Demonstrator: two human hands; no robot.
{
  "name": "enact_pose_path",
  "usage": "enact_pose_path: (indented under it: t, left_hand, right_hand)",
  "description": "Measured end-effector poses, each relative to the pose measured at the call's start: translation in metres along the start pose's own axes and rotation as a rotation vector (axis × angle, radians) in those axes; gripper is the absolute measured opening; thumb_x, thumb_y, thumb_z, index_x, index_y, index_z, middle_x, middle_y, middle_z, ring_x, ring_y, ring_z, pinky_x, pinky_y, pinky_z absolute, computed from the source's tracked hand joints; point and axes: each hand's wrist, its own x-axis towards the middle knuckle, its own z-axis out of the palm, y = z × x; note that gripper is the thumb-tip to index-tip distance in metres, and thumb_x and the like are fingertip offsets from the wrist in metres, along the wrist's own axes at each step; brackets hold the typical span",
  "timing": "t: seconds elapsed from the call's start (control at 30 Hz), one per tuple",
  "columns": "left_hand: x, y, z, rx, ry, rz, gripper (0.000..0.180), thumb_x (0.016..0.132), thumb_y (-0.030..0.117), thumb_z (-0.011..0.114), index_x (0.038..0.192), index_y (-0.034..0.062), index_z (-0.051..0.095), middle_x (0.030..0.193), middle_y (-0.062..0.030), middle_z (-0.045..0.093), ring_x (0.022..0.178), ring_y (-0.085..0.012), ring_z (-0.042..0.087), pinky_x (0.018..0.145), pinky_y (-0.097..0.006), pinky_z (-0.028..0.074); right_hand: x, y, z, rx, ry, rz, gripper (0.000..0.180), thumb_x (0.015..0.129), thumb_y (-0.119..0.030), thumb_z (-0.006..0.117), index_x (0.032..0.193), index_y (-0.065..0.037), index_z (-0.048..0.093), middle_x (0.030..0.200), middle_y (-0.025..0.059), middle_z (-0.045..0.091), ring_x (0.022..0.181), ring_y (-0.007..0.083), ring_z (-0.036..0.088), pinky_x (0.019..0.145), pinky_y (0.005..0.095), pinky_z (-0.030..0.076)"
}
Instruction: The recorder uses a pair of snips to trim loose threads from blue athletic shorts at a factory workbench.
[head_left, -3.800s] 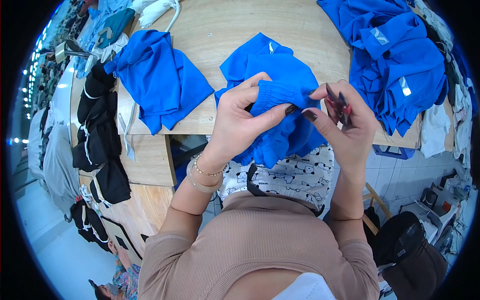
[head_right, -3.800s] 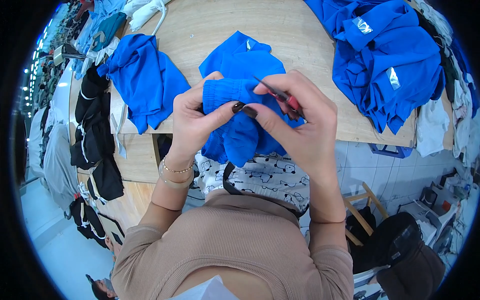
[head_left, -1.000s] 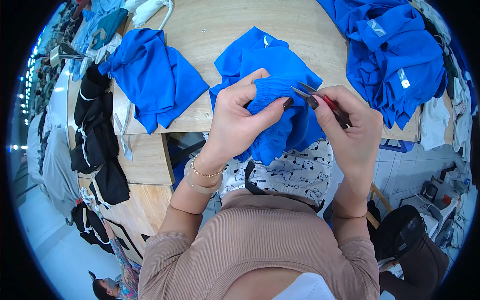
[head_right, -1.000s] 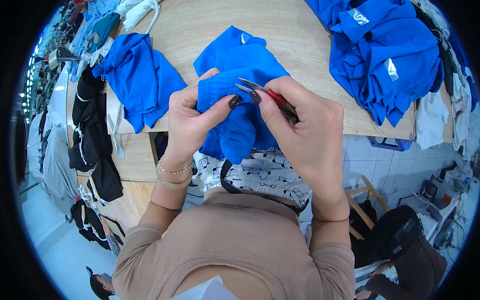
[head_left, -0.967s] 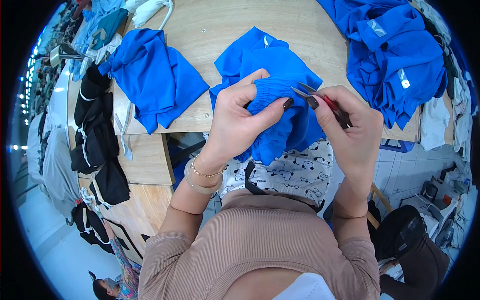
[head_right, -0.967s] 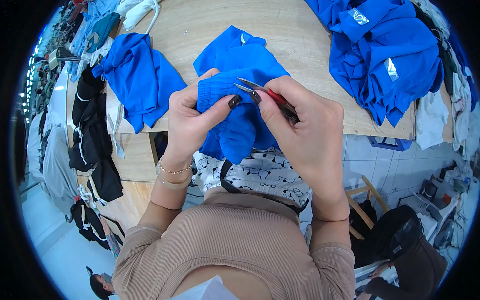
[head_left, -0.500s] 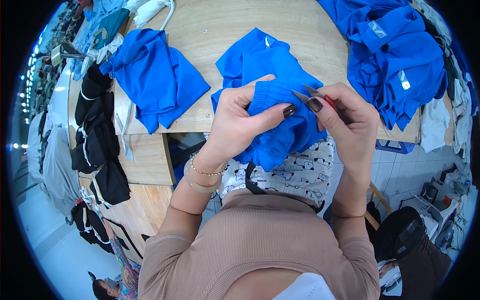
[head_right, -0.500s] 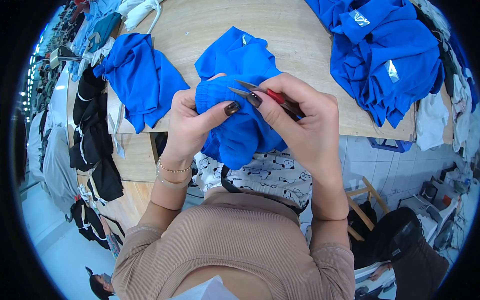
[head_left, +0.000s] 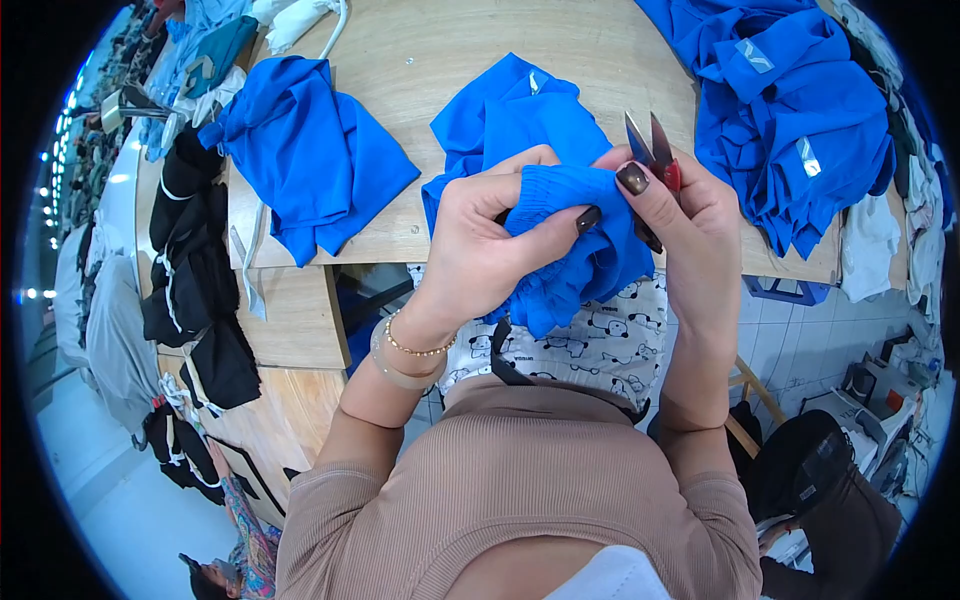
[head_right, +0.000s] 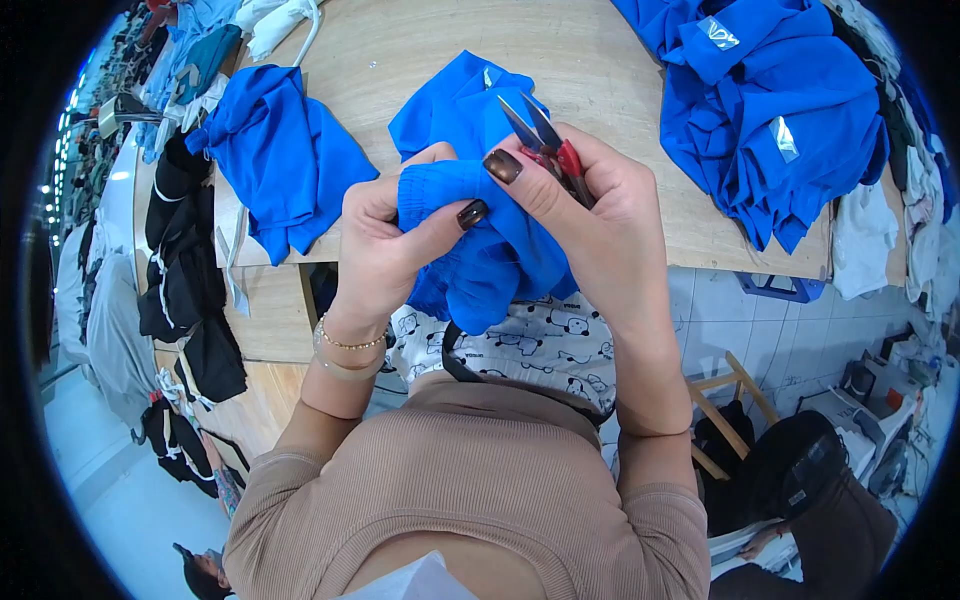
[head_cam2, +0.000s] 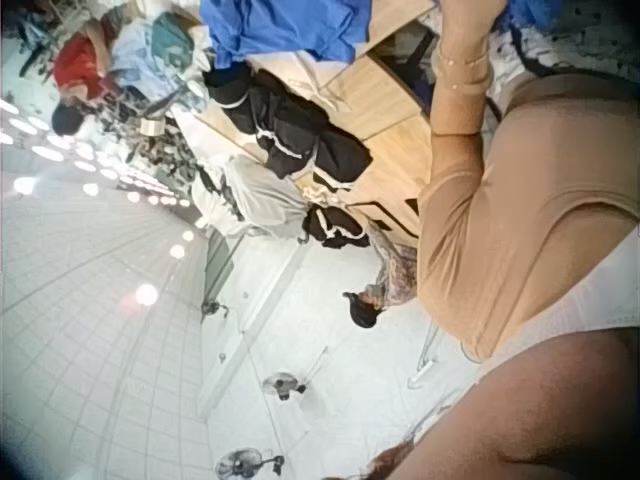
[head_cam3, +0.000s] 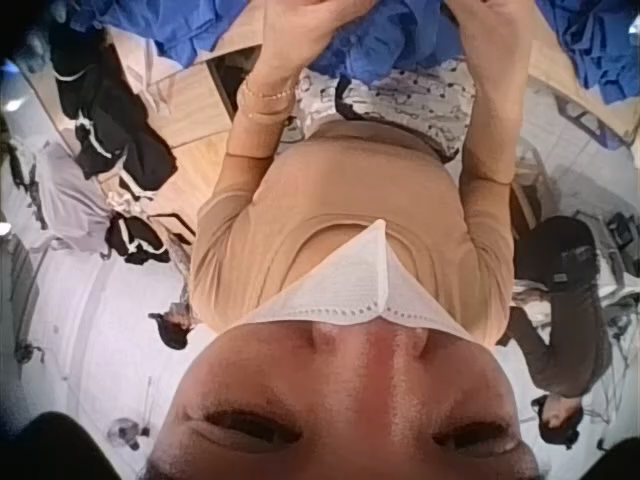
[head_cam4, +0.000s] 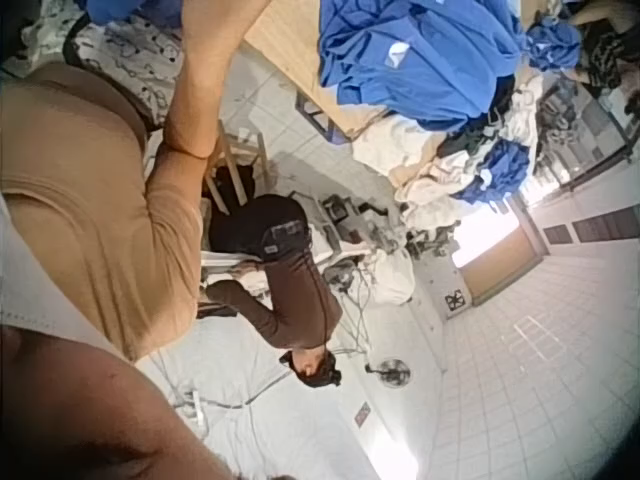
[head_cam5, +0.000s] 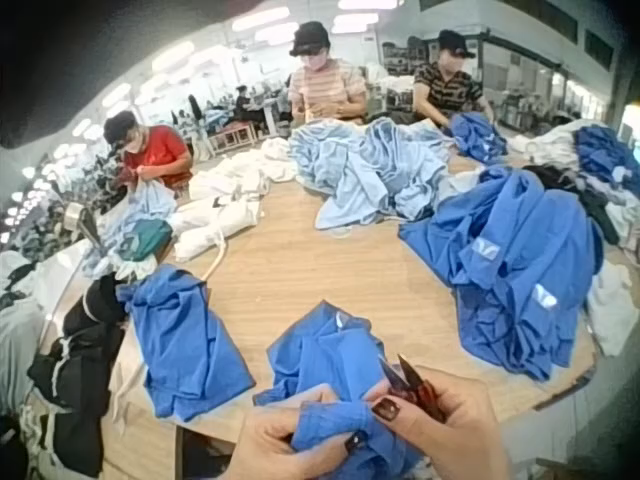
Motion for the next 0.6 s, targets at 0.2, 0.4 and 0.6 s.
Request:
enact_pose_path:
  t: [0.2, 0.4, 0.6]
  left_hand:
    - [0.0005, -0.0044, -0.0039, 0.021, -0.028, 0.019, 0.008, 0.078, -0.004, 0.061, 0.083, -0.0043, 0.067, 0.077, -0.004, 0.056, 0.071, -0.0093, 0.047, 0.059, -0.02, 0.035]
    - [-0.0036, -0.0052, -0.0047, -0.069, -0.011, -0.068, 0.012, 0.077, -0.005, 0.063, 0.088, -0.0048, 0.068, 0.083, -0.0043, 0.064, 0.071, -0.0067, 0.054, 0.066, -0.02, 0.043]
    - [-0.0032, -0.0039, -0.0019, -0.017, 0.036, -0.108, 0.006, 0.079, 0.002, 0.065, 0.081, -0.0004, 0.069, 0.072, -0.0002, 0.065, 0.065, -0.0044, 0.053, 0.097, -0.031, 0.04]
  right_hand:
    - [-0.0009, 0.0029, 0.0014, -0.095, 0.044, -0.115, 0.016, 0.083, -0.015, 0.07, 0.088, 0.0, 0.063, 0.068, -0.0056, 0.051, 0.062, 0.0012, 0.041, 0.054, 0.0153, 0.031]
    - [0.001, 0.0049, 0.0051, -0.104, 0.13, -0.138, 0.017, 0.083, -0.013, 0.07, 0.08, -0.001, 0.06, 0.064, -0.0074, 0.043, 0.06, 0.0013, 0.034, 0.051, 0.0167, 0.026]
    - [0.0014, 0.001, 0.009, -0.123, 0.164, -0.224, 0.013, 0.085, -0.01, 0.067, 0.084, -0.001, 0.058, 0.068, -0.0059, 0.046, 0.061, 0.0009, 0.037, 0.052, 0.0155, 0.027]
